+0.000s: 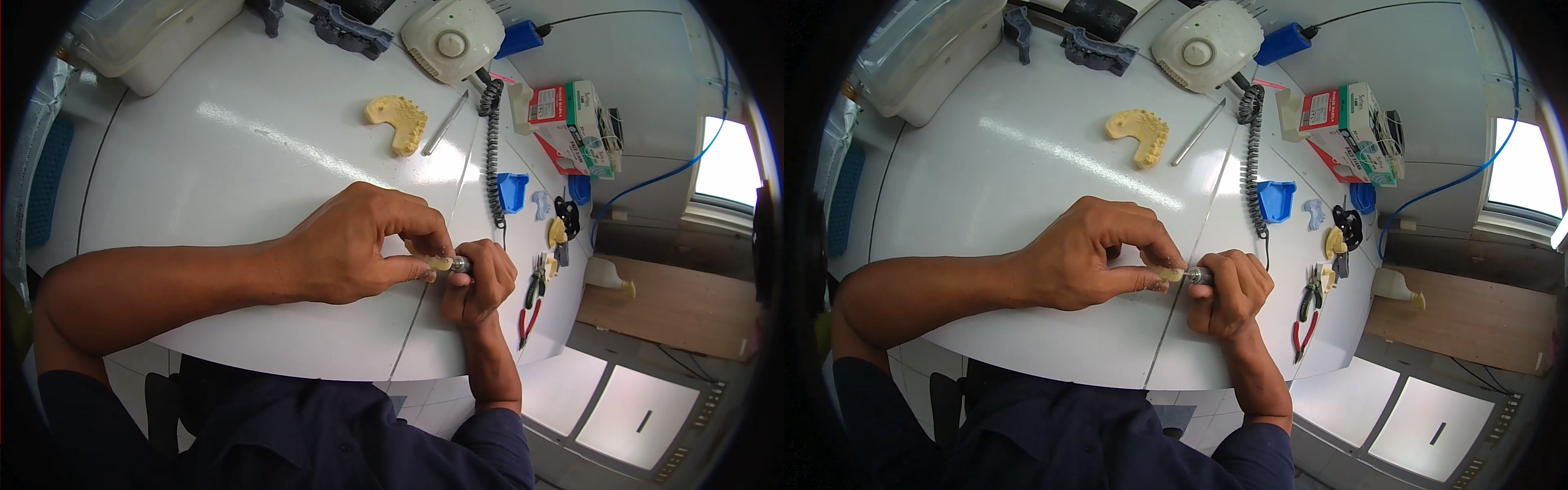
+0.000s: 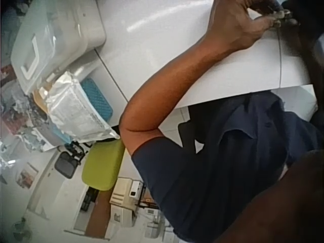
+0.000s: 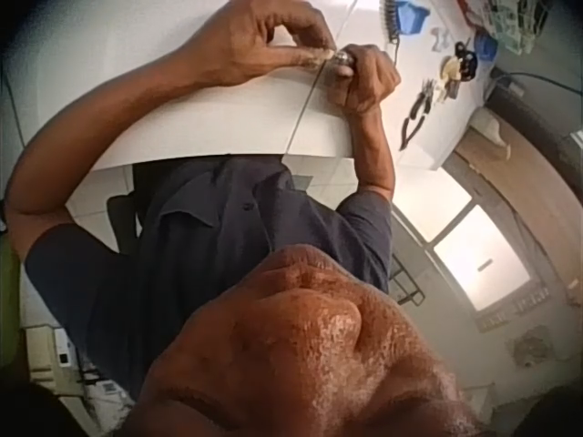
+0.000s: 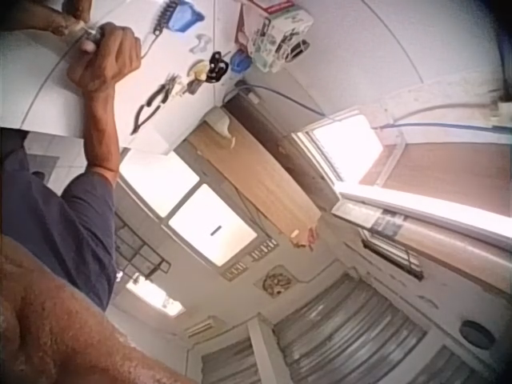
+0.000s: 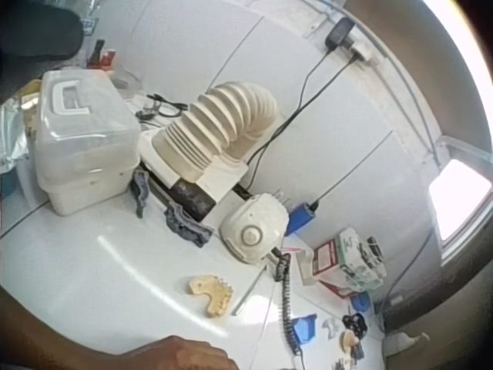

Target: Trimming and shaping a dental bridge using a rotary handpiece tool.

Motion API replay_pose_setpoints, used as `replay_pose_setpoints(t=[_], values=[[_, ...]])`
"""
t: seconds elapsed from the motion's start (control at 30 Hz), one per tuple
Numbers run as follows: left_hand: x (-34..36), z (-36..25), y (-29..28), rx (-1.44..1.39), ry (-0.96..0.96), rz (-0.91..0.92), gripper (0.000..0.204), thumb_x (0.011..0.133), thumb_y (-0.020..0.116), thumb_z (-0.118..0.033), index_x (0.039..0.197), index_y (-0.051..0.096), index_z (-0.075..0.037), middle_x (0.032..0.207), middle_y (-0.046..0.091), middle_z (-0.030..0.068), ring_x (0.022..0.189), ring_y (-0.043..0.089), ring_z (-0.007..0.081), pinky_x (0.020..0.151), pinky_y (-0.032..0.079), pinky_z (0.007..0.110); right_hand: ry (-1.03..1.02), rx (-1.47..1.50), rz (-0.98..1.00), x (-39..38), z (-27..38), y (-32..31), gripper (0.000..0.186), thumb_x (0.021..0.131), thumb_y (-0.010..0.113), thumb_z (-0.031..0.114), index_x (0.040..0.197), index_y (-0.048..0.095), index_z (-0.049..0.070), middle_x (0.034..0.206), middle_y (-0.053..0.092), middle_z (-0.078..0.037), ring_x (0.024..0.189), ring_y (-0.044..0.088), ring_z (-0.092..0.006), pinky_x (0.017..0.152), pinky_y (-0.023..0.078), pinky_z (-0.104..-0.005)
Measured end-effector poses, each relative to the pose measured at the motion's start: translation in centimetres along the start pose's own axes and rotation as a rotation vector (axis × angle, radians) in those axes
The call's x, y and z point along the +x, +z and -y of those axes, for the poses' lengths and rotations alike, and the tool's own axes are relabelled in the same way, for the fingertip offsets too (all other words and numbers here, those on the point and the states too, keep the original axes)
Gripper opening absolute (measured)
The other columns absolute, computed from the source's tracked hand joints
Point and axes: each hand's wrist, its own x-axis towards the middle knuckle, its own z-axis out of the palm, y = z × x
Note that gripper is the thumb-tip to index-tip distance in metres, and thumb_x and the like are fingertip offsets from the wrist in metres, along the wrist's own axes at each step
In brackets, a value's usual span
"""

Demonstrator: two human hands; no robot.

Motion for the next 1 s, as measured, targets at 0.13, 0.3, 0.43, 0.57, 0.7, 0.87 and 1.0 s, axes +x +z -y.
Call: replay_pose_setpoints(t=[0.13, 0.3, 0.43, 0.57, 0.7, 0.87, 1.0], values=[[0.0, 0.0, 0.1, -0.029, 0.019, -0.004, 0.02, 0.09, 0.084, -0.005, 0.109, 0.08, -0.002, 0.1, 0.079, 0.0097, 0.094, 0.076, 0.0174, 0.083, 0.058, 0.03, -0.004, 0.002, -0.005, -0.1, -0.1, 0.0, 0.047, 0.11, 0.058, 0.04, 0.081, 0.064, 0.003, 0.066, 0.058, -0.007, 0.054, 0.057, -0.0246, 0.054, 0.043, -0.0351], [0.0, -0.2, 0.0, -0.019, -0.015, 0.013, 0.02, 0.09, 0.083, -0.005, 0.109, 0.079, -0.002, 0.101, 0.079, 0.0105, 0.095, 0.077, 0.018, 0.085, 0.059, 0.031, 0.008, -0.001, -0.011, -0.2, -0.2, 0.1, 0.048, 0.111, 0.058, 0.041, 0.082, 0.064, 0.003, 0.065, 0.057, -0.006, 0.053, 0.055, -0.024, 0.054, 0.042, -0.035], [0.1, -0.1, 0.1, -0.036, 0.006, 0.002, 0.02, 0.09, 0.084, -0.005, 0.109, 0.079, -0.002, 0.1, 0.079, 0.0105, 0.093, 0.076, 0.0176, 0.084, 0.059, 0.031, 0.016, -0.001, -0.022, -0.3, -0.2, 0.1, 0.048, 0.111, 0.057, 0.041, 0.082, 0.064, 0.003, 0.064, 0.055, -0.006, 0.052, 0.054, -0.0237, 0.054, 0.042, -0.0351], [0.1, 0.0, 0.0, -0.029, -0.003, 0.005, 0.02, 0.09, 0.083, -0.006, 0.109, 0.079, -0.002, 0.1, 0.079, 0.0106, 0.093, 0.076, 0.0177, 0.085, 0.059, 0.031, 0.008, -0.002, -0.016, -0.2, -0.2, 0.2, 0.047, 0.111, 0.057, 0.04, 0.082, 0.064, 0.003, 0.064, 0.056, -0.006, 0.053, 0.055, -0.0237, 0.054, 0.042, -0.0352], [0.1, 0.1, 0.0, -0.035, 0.003, 0.008, 0.02, 0.09, 0.083, -0.006, 0.11, 0.079, -0.001, 0.1, 0.079, 0.0105, 0.093, 0.076, 0.0179, 0.085, 0.059, 0.031, 0.001, -0.001, -0.009, -0.1, -0.3, 0.2, 0.046, 0.11, 0.058, 0.039, 0.082, 0.064, 0.003, 0.065, 0.056, -0.006, 0.053, 0.055, -0.0239, 0.054, 0.042, -0.0353], [-0.2, -0.2, -0.1, 0.014, 0.015, -0.033, 0.021, 0.09, 0.085, -0.008, 0.109, 0.077, -0.003, 0.098, 0.078, 0.0078, 0.09, 0.074, 0.0134, 0.073, 0.053, 0.028, 0.004, 0.014, -0.037, -0.1, -0.4, 0.2, 0.044, 0.109, 0.058, 0.036, 0.082, 0.065, 0.002, 0.065, 0.056, -0.007, 0.053, 0.054, -0.0239, 0.054, 0.041, -0.0353], [0.1, -0.7, -0.1, 0.056, -0.065, -0.056, 0.026, 0.089, 0.088, -0.013, 0.109, 0.074, -0.004, 0.092, 0.077, 0.005, 0.084, 0.071, 0.0091, 0.064, 0.047, 0.026, 0.063, -0.051, -0.074, -0.8, -1.6, -0.5, 0.042, 0.108, 0.059, 0.034, 0.082, 0.065, 0.001, 0.065, 0.056, -0.008, 0.053, 0.053, -0.0244, 0.053, 0.04, -0.036]])
